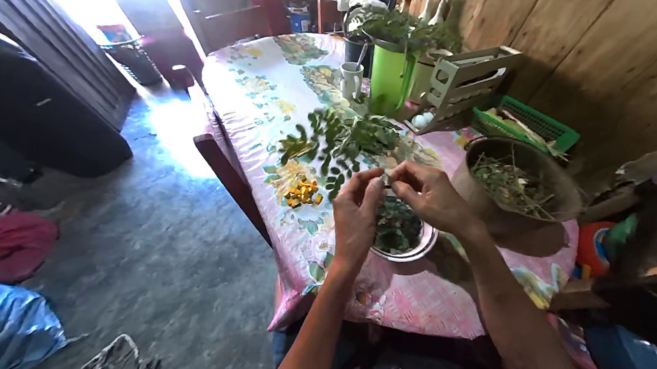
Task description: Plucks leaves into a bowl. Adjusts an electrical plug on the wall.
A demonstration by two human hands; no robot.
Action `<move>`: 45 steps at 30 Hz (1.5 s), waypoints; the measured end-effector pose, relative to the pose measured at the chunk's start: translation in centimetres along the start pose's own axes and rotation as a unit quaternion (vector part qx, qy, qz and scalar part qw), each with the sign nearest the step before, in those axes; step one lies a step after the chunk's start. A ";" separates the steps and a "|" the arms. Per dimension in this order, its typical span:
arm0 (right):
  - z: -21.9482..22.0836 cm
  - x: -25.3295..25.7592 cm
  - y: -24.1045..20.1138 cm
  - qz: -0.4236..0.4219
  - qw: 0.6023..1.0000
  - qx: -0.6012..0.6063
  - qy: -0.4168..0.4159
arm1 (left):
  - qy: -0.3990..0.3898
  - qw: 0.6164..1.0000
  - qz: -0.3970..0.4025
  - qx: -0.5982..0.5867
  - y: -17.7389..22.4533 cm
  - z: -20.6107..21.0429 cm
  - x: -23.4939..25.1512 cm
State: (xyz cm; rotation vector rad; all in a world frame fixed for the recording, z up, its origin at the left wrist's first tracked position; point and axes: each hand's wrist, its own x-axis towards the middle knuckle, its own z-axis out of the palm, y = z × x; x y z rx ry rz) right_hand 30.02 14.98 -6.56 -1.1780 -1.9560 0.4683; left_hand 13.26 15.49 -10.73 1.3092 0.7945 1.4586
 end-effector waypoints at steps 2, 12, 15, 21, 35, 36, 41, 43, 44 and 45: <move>0.5 -0.8 -0.3 -0.009 1.000 -0.004 0.018 | -0.007 1.000 0.012 -0.025 -0.4 0.3 -0.6; 2.2 -3.2 -0.9 -0.061 0.993 0.041 0.094 | 0.015 0.991 0.017 -0.131 -0.3 1.6 -1.7; 1.5 -4.5 -0.7 -0.136 0.982 0.118 0.063 | -0.014 0.972 -0.063 -0.228 0.8 1.0 -1.2; -9.4 -6.1 -0.2 0.000 0.965 -0.016 0.262 | -0.046 0.993 0.027 -0.105 0.8 -0.6 -1.4; -7.5 -5.5 -0.2 0.072 0.988 -0.090 0.102 | -0.126 0.991 -0.024 -0.043 -0.4 2.1 -3.2; -5.8 -4.9 -0.4 0.042 0.997 -0.025 0.064 | -0.128 0.990 -0.031 -0.042 -0.3 2.1 -3.3; -1.1 -2.6 -0.2 -0.018 0.990 0.139 0.003 | -0.107 0.991 -0.068 -0.045 0.0 1.5 -3.7; -0.3 -2.4 -0.5 -0.001 0.986 0.168 0.020 | -0.104 0.990 -0.078 -0.046 0.1 1.3 -3.7; 0.0 -2.5 -0.7 0.017 0.984 0.177 0.028 | -0.105 0.990 -0.078 -0.045 0.1 1.2 -3.7; 0.1 -2.5 -0.9 0.030 0.983 0.179 0.033 | -0.105 0.991 -0.075 -0.042 0.0 1.1 -3.8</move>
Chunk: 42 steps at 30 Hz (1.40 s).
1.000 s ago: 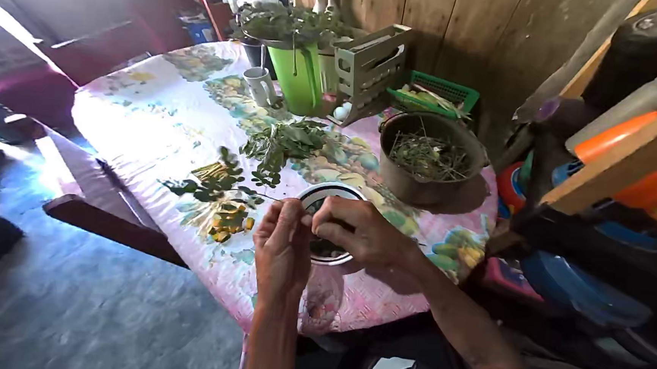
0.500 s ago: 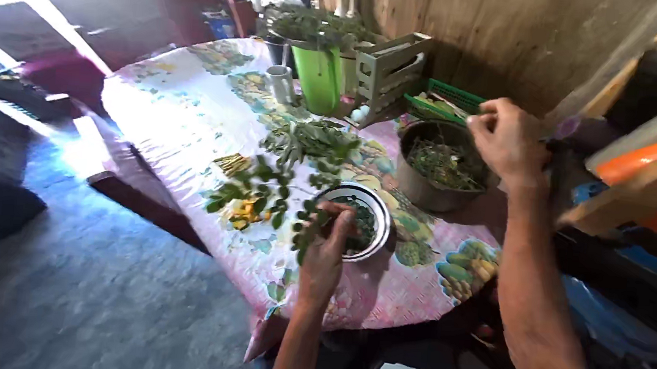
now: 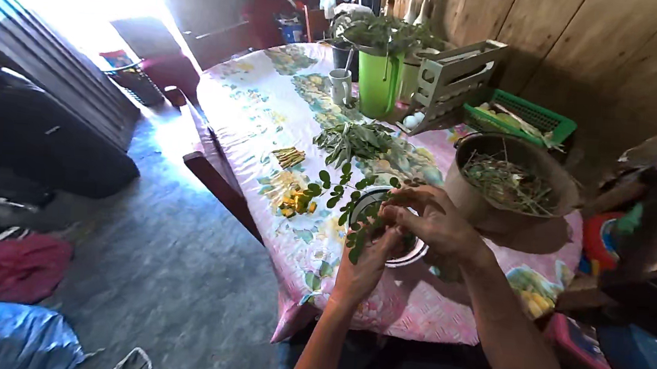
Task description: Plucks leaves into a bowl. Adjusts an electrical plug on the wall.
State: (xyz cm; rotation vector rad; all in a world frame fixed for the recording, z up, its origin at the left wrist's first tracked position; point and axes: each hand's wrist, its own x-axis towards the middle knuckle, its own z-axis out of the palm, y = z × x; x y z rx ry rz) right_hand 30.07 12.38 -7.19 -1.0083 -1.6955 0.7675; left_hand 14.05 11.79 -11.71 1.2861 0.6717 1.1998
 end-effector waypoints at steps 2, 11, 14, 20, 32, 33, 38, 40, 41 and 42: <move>0.0 -0.1 0.1 0.005 1.000 -0.019 0.015 | 0.012 0.999 0.004 0.043 -0.1 -0.3 0.0; -0.3 -0.4 -0.2 0.055 0.998 -0.006 0.013 | 0.093 0.990 0.089 -0.055 0.1 0.4 0.4; -0.2 -0.6 -0.2 0.069 0.997 -0.016 0.018 | 0.118 0.985 0.107 -0.061 0.2 0.7 0.6; -0.2 -0.9 -0.1 0.079 0.997 0.012 0.001 | 0.116 0.983 0.129 -0.055 0.2 0.6 0.6; -0.2 -0.7 0.8 0.035 0.999 0.032 -0.018 | 0.078 0.989 0.120 -0.040 0.3 0.1 0.6; -0.2 -0.7 0.9 0.033 0.999 0.027 -0.017 | 0.072 0.989 0.121 -0.040 0.3 0.1 0.6; -0.3 -0.9 0.7 0.082 0.997 0.000 -0.012 | 0.058 0.991 0.118 -0.032 0.1 -0.2 0.5; -0.2 -0.9 0.8 0.080 0.997 0.013 -0.009 | 0.054 0.991 0.123 -0.022 0.2 -0.2 0.5; -0.2 -0.9 0.7 0.094 0.995 0.009 -0.013 | 0.054 0.990 0.125 -0.020 0.3 -0.2 0.5; -0.3 -1.0 0.7 0.108 0.994 0.005 -0.017 | 0.054 0.990 0.127 -0.017 0.3 -0.2 0.6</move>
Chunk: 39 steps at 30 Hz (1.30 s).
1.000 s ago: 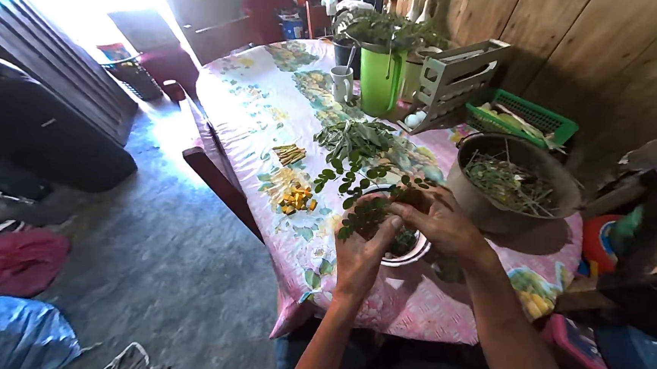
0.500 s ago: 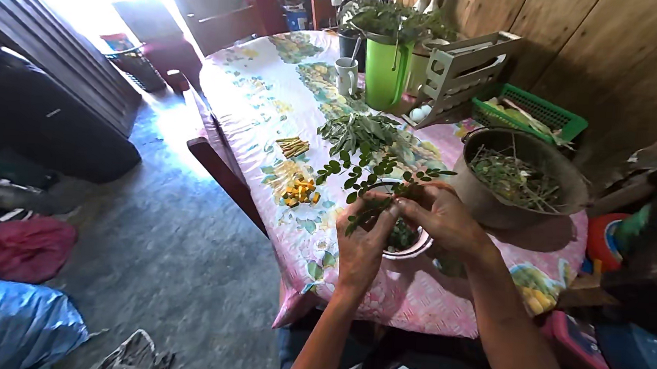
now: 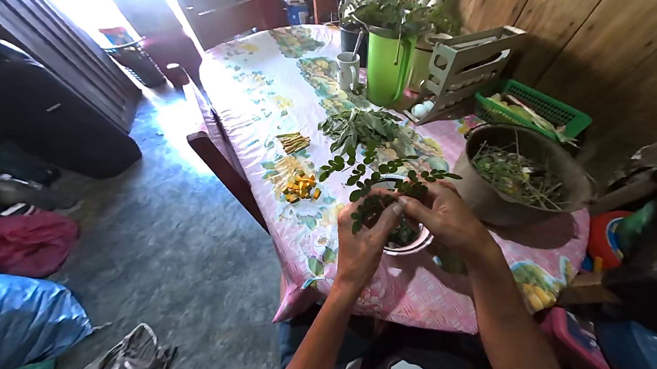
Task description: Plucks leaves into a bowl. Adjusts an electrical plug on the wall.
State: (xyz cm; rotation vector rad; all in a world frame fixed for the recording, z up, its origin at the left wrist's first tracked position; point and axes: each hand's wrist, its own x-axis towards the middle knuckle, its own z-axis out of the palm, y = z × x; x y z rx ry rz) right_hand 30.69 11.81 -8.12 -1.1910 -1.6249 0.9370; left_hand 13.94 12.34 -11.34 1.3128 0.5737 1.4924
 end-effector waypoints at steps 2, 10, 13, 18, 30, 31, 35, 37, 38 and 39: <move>0.1 0.0 0.0 -0.001 1.000 -0.004 0.002 | -0.001 1.000 -0.001 0.008 0.1 0.0 0.0; 0.3 0.0 0.2 -0.021 0.999 0.024 -0.011 | 0.001 1.000 -0.005 0.003 -0.2 -0.2 -0.1; 0.3 -0.1 0.2 -0.018 1.000 0.010 -0.013 | -0.001 1.000 -0.008 0.015 -0.1 -0.3 -0.1; 0.1 -0.1 0.6 -0.031 0.999 -0.009 -0.010 | -0.012 0.999 -0.006 0.035 -0.1 -0.5 0.0; -1.5 -0.4 0.5 -0.072 0.996 -0.035 0.035 | 0.035 0.997 -0.014 0.073 -0.1 -1.3 0.4; -1.8 -0.6 0.3 -0.071 0.995 -0.051 0.053 | 0.030 0.997 -0.015 0.069 -0.2 -1.4 0.3; -4.8 -0.6 1.1 -0.143 0.980 0.066 0.123 | 0.007 0.999 -0.025 0.036 -0.6 -2.2 0.3; -5.8 0.0 1.5 -0.197 0.948 0.222 0.114 | -0.010 0.998 -0.054 -0.031 -0.5 -2.4 0.4; -5.7 0.4 1.6 -0.212 0.929 0.286 0.097 | -0.018 0.994 -0.073 -0.074 -0.4 -2.4 0.4; -5.4 0.6 1.7 -0.221 0.917 0.323 0.076 | -0.024 0.989 -0.092 -0.116 -0.3 -2.3 0.5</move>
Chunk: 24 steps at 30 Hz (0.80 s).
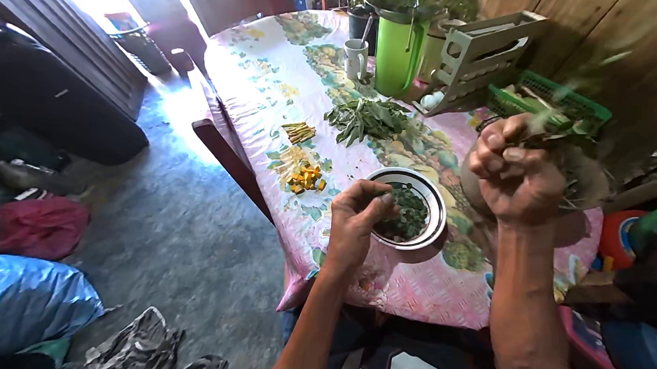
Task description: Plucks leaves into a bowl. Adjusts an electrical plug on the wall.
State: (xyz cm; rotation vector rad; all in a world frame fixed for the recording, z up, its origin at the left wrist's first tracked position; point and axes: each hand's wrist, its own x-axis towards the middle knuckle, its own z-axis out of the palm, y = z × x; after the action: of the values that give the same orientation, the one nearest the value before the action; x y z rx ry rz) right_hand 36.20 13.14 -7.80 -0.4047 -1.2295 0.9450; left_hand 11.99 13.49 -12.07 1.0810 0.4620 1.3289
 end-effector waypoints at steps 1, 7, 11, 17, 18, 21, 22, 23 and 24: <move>0.2 -0.1 0.4 0.001 1.000 0.001 -0.023 | -0.004 0.999 -0.017 -0.040 0.0 0.1 0.1; 3.5 -0.7 2.7 0.082 0.972 -0.196 -0.098 | -0.008 0.991 -0.059 -0.117 -0.3 0.3 0.1; 3.7 -0.9 3.8 0.104 0.963 -0.188 -0.161 | -0.007 0.991 -0.045 -0.123 -0.4 0.5 0.2; 4.4 -1.3 4.3 0.102 0.971 -0.160 -0.148 | -0.008 0.991 -0.037 -0.126 -0.5 0.8 0.3; 4.3 -1.3 4.6 0.094 0.972 -0.154 -0.148 | -0.014 0.992 -0.035 -0.122 -0.6 0.7 0.3; 4.3 -1.3 4.4 0.069 0.968 -0.187 -0.154 | -0.011 0.993 -0.033 -0.115 -0.6 0.8 0.3; 4.2 -1.2 4.4 0.062 0.965 -0.197 -0.160 | -0.009 0.993 -0.031 -0.110 -0.6 0.8 0.2; 4.1 -1.3 4.4 0.062 0.963 -0.208 -0.160 | -0.008 0.994 -0.031 -0.106 -0.6 0.9 0.2; 3.9 -1.3 4.5 0.064 0.959 -0.222 -0.163 | -0.010 0.994 -0.032 -0.104 -0.5 0.8 0.2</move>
State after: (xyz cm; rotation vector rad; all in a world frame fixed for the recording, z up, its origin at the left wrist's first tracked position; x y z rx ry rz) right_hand 30.82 13.87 -10.57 -0.7101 -1.7440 0.8622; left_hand 13.01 13.42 -12.06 0.8994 0.3323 1.2789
